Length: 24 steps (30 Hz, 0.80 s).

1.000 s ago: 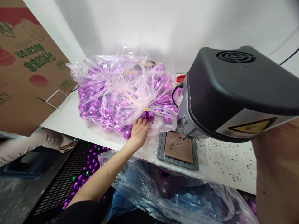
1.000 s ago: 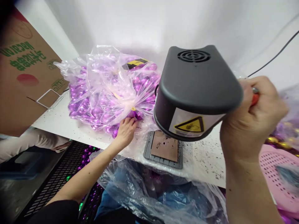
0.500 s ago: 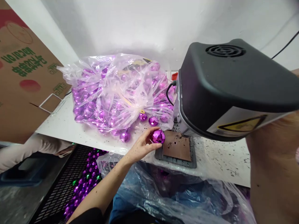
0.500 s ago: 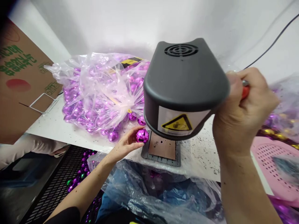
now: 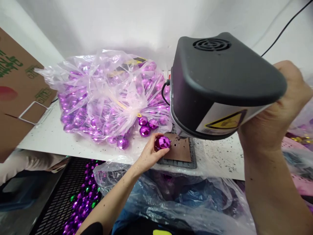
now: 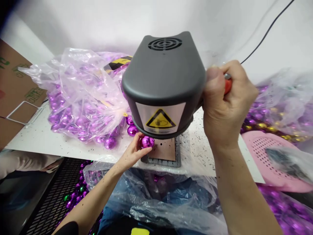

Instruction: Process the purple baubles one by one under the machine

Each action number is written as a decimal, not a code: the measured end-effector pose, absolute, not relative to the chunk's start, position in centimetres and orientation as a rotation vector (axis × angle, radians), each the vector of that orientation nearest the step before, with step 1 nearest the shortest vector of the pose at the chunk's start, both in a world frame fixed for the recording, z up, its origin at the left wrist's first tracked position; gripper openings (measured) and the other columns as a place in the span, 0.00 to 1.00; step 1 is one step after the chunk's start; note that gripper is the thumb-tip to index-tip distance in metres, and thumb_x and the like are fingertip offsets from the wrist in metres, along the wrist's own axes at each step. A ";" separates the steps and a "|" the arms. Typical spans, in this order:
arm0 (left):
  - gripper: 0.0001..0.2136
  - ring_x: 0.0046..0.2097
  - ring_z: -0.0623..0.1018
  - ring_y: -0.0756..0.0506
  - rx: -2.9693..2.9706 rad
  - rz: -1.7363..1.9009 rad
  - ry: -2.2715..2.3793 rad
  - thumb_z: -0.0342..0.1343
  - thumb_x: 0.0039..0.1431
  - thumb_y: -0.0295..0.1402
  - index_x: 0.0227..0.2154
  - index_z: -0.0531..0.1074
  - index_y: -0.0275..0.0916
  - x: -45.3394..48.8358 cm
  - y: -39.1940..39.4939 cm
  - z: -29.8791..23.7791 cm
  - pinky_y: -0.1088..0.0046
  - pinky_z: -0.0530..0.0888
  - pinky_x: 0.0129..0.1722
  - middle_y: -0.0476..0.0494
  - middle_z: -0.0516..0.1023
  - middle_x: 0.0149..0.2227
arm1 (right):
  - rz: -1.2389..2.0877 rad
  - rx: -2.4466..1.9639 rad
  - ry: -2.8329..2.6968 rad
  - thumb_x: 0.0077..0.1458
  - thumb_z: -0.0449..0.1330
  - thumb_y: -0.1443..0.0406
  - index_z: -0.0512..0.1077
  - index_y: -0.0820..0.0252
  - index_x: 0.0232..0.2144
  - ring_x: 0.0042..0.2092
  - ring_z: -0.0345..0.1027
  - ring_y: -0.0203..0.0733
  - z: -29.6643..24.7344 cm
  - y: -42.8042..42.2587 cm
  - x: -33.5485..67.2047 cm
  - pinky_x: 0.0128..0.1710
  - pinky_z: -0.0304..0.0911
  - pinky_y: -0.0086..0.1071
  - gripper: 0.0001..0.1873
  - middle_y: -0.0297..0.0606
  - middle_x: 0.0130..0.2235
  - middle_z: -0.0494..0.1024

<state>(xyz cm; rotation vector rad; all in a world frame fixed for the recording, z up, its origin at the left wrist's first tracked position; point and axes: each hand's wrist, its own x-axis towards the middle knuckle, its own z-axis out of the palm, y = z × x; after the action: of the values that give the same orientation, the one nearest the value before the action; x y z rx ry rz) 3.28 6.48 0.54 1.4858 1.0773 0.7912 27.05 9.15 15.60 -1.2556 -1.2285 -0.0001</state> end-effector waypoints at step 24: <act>0.18 0.46 0.74 0.38 2.119 0.726 1.391 0.68 0.51 0.42 0.43 0.74 0.41 8.7 7.3 -0.6 0.57 0.72 0.48 0.41 0.74 0.42 | -0.015 -1.225 -1.297 0.58 0.47 0.43 0.59 0.74 0.28 0.31 0.42 0.13 15.5 9.0 27.1 0.33 0.40 0.16 0.34 0.35 0.26 0.48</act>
<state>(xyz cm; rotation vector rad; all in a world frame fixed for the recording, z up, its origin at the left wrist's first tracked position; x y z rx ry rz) 8.69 7.31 -0.63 2.1192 1.3915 0.7258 27.08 8.96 15.46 -1.2252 -1.2969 -0.0151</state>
